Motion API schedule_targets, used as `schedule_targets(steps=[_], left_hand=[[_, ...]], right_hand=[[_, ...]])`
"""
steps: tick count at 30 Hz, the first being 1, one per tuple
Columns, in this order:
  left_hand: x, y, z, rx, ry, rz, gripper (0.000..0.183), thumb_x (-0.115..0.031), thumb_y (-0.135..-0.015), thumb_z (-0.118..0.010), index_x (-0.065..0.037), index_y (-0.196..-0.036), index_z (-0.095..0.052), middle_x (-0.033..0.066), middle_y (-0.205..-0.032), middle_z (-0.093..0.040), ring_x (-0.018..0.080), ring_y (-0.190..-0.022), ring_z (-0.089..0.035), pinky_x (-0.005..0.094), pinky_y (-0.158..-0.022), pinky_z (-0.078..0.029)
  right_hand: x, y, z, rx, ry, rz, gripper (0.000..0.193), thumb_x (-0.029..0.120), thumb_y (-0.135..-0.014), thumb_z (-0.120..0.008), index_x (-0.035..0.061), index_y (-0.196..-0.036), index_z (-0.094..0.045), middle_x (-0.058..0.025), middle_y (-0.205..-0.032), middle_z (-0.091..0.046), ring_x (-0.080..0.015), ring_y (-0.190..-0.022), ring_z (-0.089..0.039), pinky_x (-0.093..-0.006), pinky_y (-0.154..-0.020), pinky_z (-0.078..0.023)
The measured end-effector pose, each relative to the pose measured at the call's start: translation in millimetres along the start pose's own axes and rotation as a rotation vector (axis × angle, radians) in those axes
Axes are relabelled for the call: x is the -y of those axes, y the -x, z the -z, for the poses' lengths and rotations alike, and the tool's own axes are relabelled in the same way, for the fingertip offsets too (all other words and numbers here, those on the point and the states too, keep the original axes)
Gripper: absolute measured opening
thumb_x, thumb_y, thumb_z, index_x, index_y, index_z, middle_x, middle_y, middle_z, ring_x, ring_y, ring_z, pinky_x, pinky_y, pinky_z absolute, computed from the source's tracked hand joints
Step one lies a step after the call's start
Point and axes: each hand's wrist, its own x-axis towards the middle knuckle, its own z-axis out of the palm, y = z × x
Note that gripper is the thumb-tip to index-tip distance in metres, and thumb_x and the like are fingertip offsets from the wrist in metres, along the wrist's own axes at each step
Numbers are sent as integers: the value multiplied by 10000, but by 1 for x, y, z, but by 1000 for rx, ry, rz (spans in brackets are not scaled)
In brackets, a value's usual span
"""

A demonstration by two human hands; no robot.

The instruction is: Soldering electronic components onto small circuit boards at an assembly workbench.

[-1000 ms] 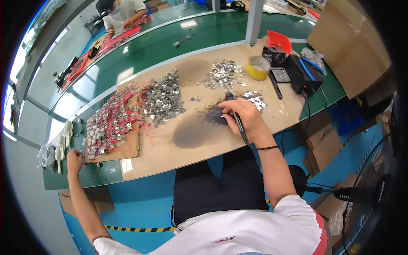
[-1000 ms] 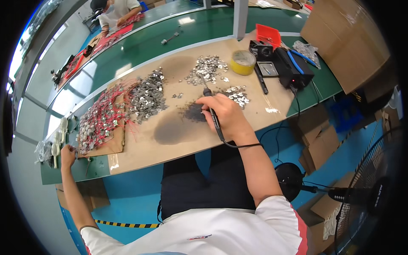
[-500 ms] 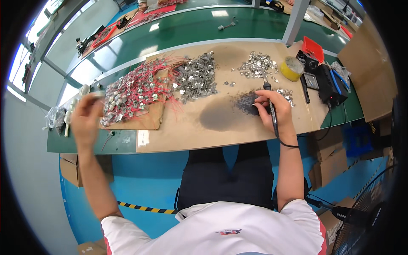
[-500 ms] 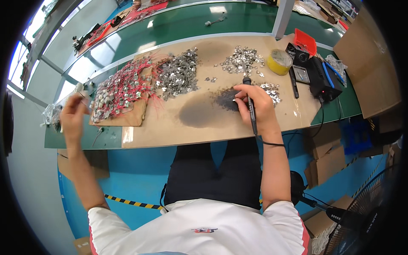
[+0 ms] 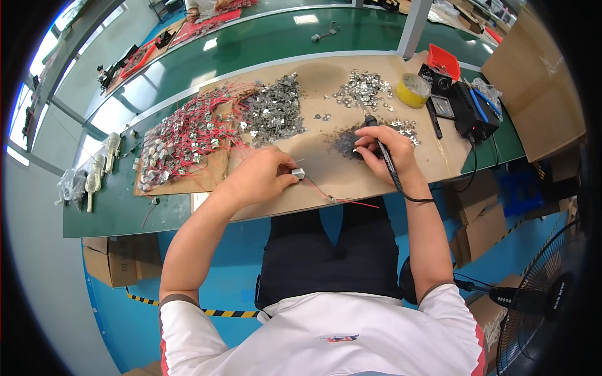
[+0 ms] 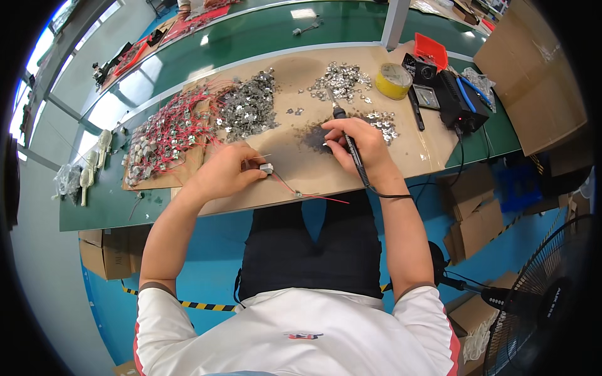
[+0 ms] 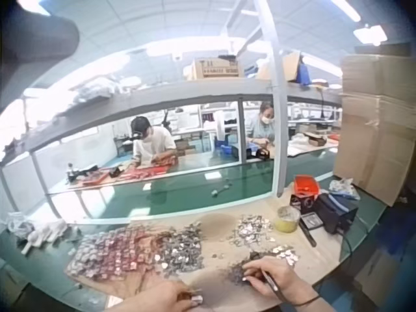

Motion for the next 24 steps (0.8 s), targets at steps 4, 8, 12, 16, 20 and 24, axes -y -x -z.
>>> schedule_targets(steps=[4,8,12,16,20,24], left_hand=[[-15,-6,12,-124,-8,4,311,-189,-880,-826,30,-1078,-731,103,-791,-678,200,-722,-661,348,-681,-539],[-33,-43,4,-379,184,63,278,-193,-874,-806,18,-1018,-697,132,-753,-676,256,-704,-667,381,-669,-532],[-30,-84,-7,-539,296,-23,176,-132,-910,-756,5,-944,-651,88,-683,-658,147,-608,-621,321,-584,-490],[-21,-101,-10,-495,370,68,143,-110,-842,-739,13,-871,-672,136,-689,-691,249,-645,-704,359,-636,-555],[-2,-98,-31,-418,430,68,117,-99,-822,-730,8,-831,-682,83,-666,-678,160,-620,-660,320,-626,-536],[0,-90,-34,-346,444,72,99,-95,-820,-725,1,-845,-723,85,-667,-679,162,-624,-659,326,-637,-542]], right_hand=[[13,-6,-11,63,-16,57,385,-111,-793,-763,44,-1144,-730,-77,-871,-726,-159,-741,-696,-273,-675,-565],[12,-2,-11,61,45,21,374,-110,-794,-781,35,-1136,-735,-83,-858,-713,-183,-742,-698,-290,-679,-566],[15,-5,-11,78,51,3,377,-117,-789,-781,29,-1134,-733,-85,-859,-711,-189,-744,-708,-295,-688,-574],[12,-8,-17,79,53,84,395,-126,-768,-785,24,-1129,-731,-90,-854,-712,-191,-751,-714,-298,-694,-579],[12,-7,-15,71,69,93,405,-129,-752,-784,26,-1123,-732,-94,-852,-724,-198,-746,-710,-291,-687,-572],[17,4,-6,0,22,-59,469,-94,-861,-760,25,-1304,-664,-77,-970,-786,-87,-740,-666,-247,-649,-538]])
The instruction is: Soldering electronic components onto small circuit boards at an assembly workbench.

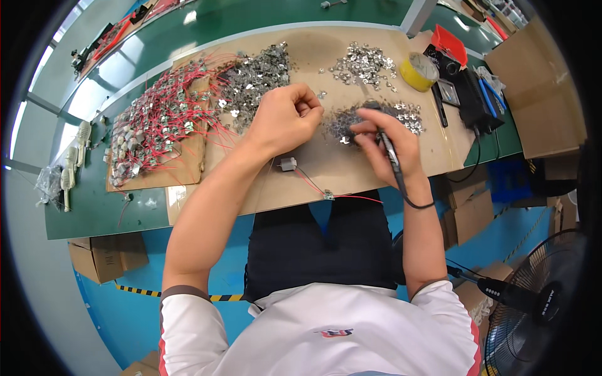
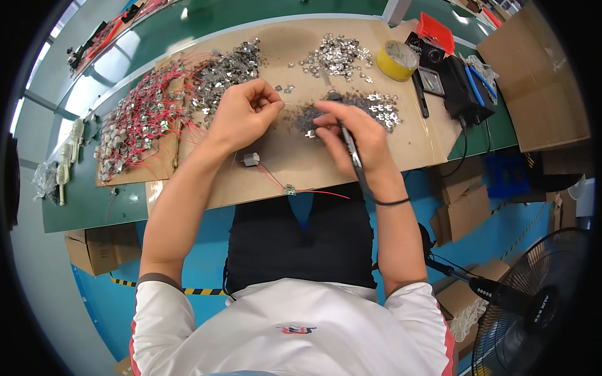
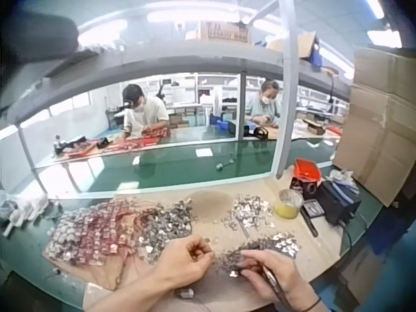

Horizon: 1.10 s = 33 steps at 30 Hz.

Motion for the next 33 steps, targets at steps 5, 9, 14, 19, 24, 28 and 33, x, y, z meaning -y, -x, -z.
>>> schedule_targets(steps=[5,9,14,19,24,28,33], left_hand=[[-21,9,1,101,-80,7,116,-116,-788,-722,0,-798,-725,127,-682,-696,249,-649,-698,367,-673,-569],[-24,10,3,194,-181,-19,138,-141,-748,-717,-3,-756,-712,169,-707,-712,333,-702,-725,421,-714,-584],[-21,9,4,246,-216,3,141,-143,-732,-716,-4,-743,-702,178,-718,-716,343,-710,-727,427,-726,-586],[-21,10,3,250,-227,8,146,-147,-723,-716,-2,-734,-699,173,-710,-715,336,-704,-727,419,-719,-587],[-22,11,3,262,-211,22,148,-150,-719,-718,-3,-722,-709,169,-683,-708,332,-679,-725,418,-704,-586],[-25,10,3,265,-220,32,145,-148,-717,-716,-2,-722,-714,171,-681,-709,331,-676,-726,418,-705,-588],[-19,11,1,261,-196,6,117,-90,-756,-717,19,-744,-677,37,-616,-621,101,-574,-570,295,-555,-483]], right_hand=[[12,37,3,-237,-244,-319,410,204,-1098,-608,-59,-1409,-566,-145,-923,-770,-102,-635,-613,-229,-539,-515],[7,52,8,-267,-264,-185,316,165,-1076,-632,-84,-1270,-647,-109,-796,-720,-111,-542,-621,-233,-502,-515],[14,51,10,-252,-190,-173,155,8,-1001,-568,-70,-1064,-685,-111,-790,-713,-118,-551,-652,-232,-515,-536],[5,50,14,-129,-100,-71,129,-38,-936,-631,-75,-1051,-678,-108,-820,-716,-105,-593,-677,-227,-544,-544],[5,46,14,-90,-47,-47,147,-53,-919,-637,-76,-1057,-682,-109,-828,-722,-93,-606,-677,-220,-554,-537],[5,46,15,-75,-38,-34,147,-43,-917,-644,-66,-1055,-690,-106,-837,-730,-91,-612,-681,-217,-563,-539],[6,44,15,-84,-44,-33,147,-28,-919,-648,-60,-1052,-701,-103,-841,-735,-87,-617,-685,-215,-568,-540]])
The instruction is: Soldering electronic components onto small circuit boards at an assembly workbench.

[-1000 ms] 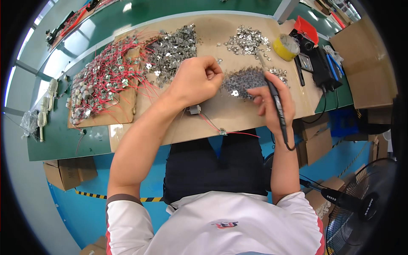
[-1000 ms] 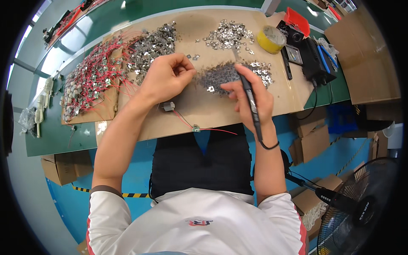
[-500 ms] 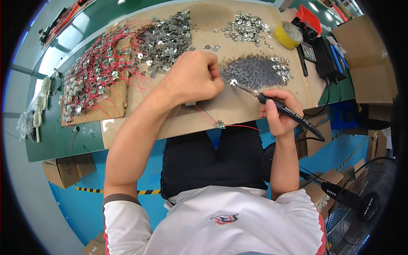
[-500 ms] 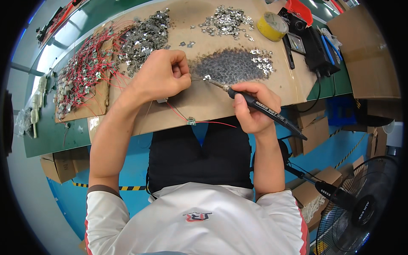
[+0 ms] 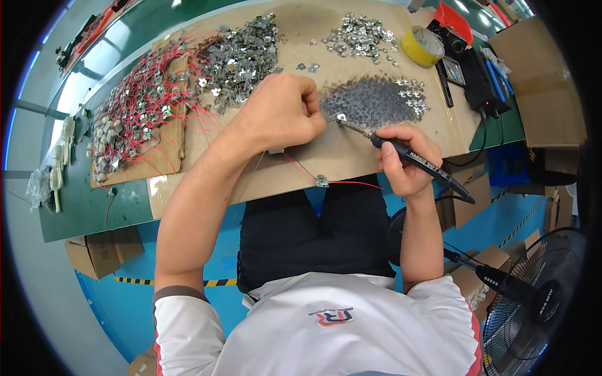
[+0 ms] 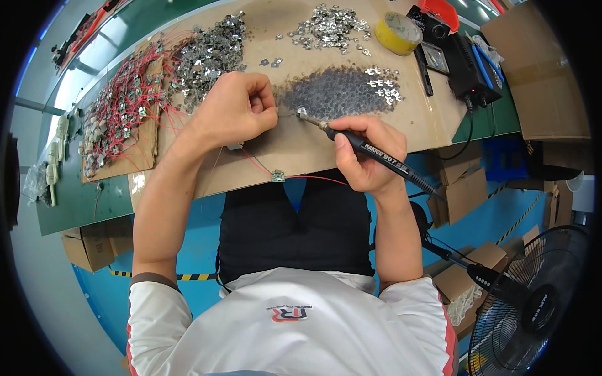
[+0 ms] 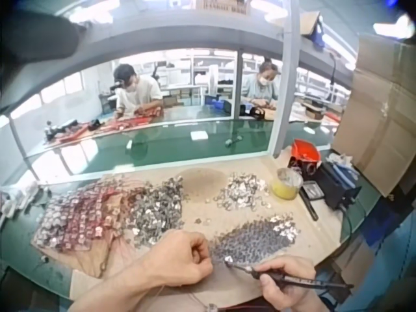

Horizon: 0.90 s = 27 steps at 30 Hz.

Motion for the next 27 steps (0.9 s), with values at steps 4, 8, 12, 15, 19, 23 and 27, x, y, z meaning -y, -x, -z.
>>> schedule_targets(steps=[4,8,12,15,19,23,27], left_hand=[[0,0,0,0,-4,11,118,-90,-757,-718,20,-742,-680,42,-616,-625,109,-572,-577,297,-559,-488],[0,0,-1,-4,-23,-4,115,-88,-756,-719,23,-749,-688,48,-619,-632,112,-574,-584,300,-562,-492],[0,0,-1,-5,-32,-16,117,-91,-757,-722,22,-750,-693,54,-620,-639,113,-576,-587,303,-566,-497],[-2,-1,0,9,-65,14,147,-142,-741,-704,2,-738,-731,196,-724,-725,364,-734,-737,445,-747,-594],[-5,-1,0,21,-67,11,149,-144,-746,-704,3,-740,-731,195,-732,-729,362,-743,-739,448,-752,-594],[-4,-1,1,15,-41,28,142,-131,-744,-704,8,-746,-731,187,-727,-730,347,-726,-738,429,-740,-595],[1,-1,4,11,16,44,145,-124,-743,-705,17,-761,-737,177,-711,-726,309,-715,-742,411,-710,-590]], right_hand=[[2,0,0,9,-3,-42,146,-20,-921,-650,-60,-1048,-708,-98,-833,-736,-86,-619,-689,-214,-572,-541],[2,0,0,8,-3,-53,144,-19,-918,-653,-60,-1045,-710,-97,-834,-736,-89,-620,-692,-214,-572,-543],[1,-2,0,1,0,-8,145,-18,-921,-653,-60,-1047,-711,-94,-831,-736,-94,-626,-698,-220,-572,-551],[1,-1,0,4,-9,-41,143,-18,-923,-653,-60,-1048,-710,-93,-827,-735,-95,-628,-701,-222,-572,-555],[1,-1,0,-6,-20,-13,136,-15,-929,-653,-62,-1044,-709,-94,-832,-732,-93,-623,-696,-216,-563,-549],[2,2,3,23,-23,-63,153,-8,-947,-637,-67,-1074,-701,-100,-829,-730,-94,-613,-688,-218,-559,-550],[15,4,4,-58,-187,-239,208,46,-1024,-620,-64,-1193,-667,-138,-866,-744,-125,-654,-700,-241,-596,-580]])
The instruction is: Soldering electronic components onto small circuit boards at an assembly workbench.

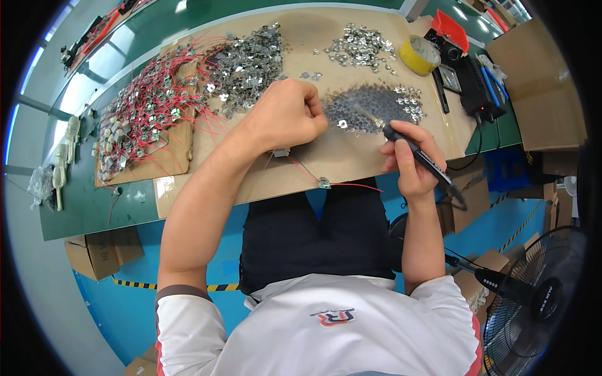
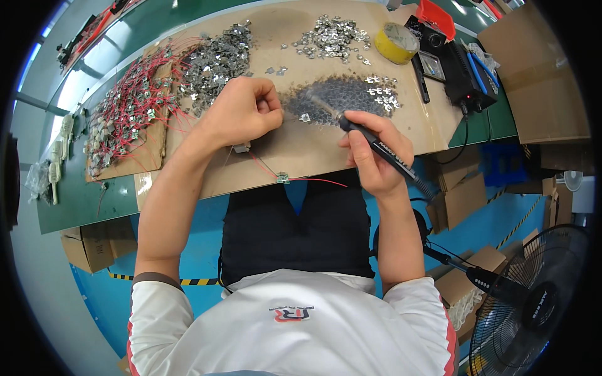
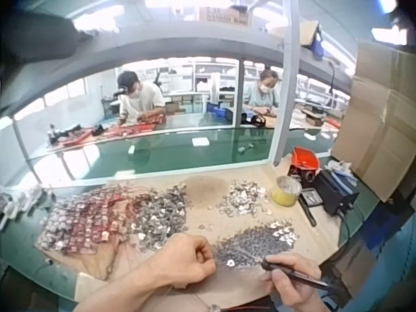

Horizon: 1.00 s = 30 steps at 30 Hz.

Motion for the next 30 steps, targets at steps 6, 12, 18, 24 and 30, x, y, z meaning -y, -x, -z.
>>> schedule_targets(steps=[6,12,18,24,30], left_hand=[[0,-5,6,-10,192,194,193,-143,-822,-723,41,-877,-730,121,-688,-715,192,-581,-703,349,-605,-575],[-3,-2,14,-13,550,245,144,-113,-1031,-620,26,-1047,-655,53,-681,-650,133,-546,-633,243,-519,-473],[6,1,14,306,631,-5,219,-90,-1021,-656,29,-1190,-729,54,-817,-735,128,-767,-710,268,-719,-565],[1,5,16,485,439,-21,268,-137,-890,-843,41,-1086,-803,99,-875,-793,128,-743,-730,278,-701,-573],[-5,7,15,465,392,27,279,-137,-876,-850,36,-1089,-804,91,-828,-783,118,-665,-716,266,-642,-559]], right_hand=[[23,6,-3,327,294,333,400,153,-900,-845,32,-1247,-689,-155,-1036,-776,-266,-840,-703,-354,-781,-580],[12,13,-28,239,320,474,428,-56,-742,-882,37,-1128,-721,-118,-919,-736,-301,-761,-671,-354,-696,-541],[22,-1,-35,107,281,358,370,-95,-788,-843,27,-1112,-711,-104,-885,-745,-253,-711,-675,-336,-645,-537],[15,-14,-43,40,274,432,341,-104,-804,-799,40,-1102,-714,-106,-894,-741,-258,-689,-665,-341,-630,-542],[4,-19,-40,46,324,487,355,-93,-823,-824,14,-1138,-699,-112,-922,-781,-232,-728,-720,-304,-636,-552]])
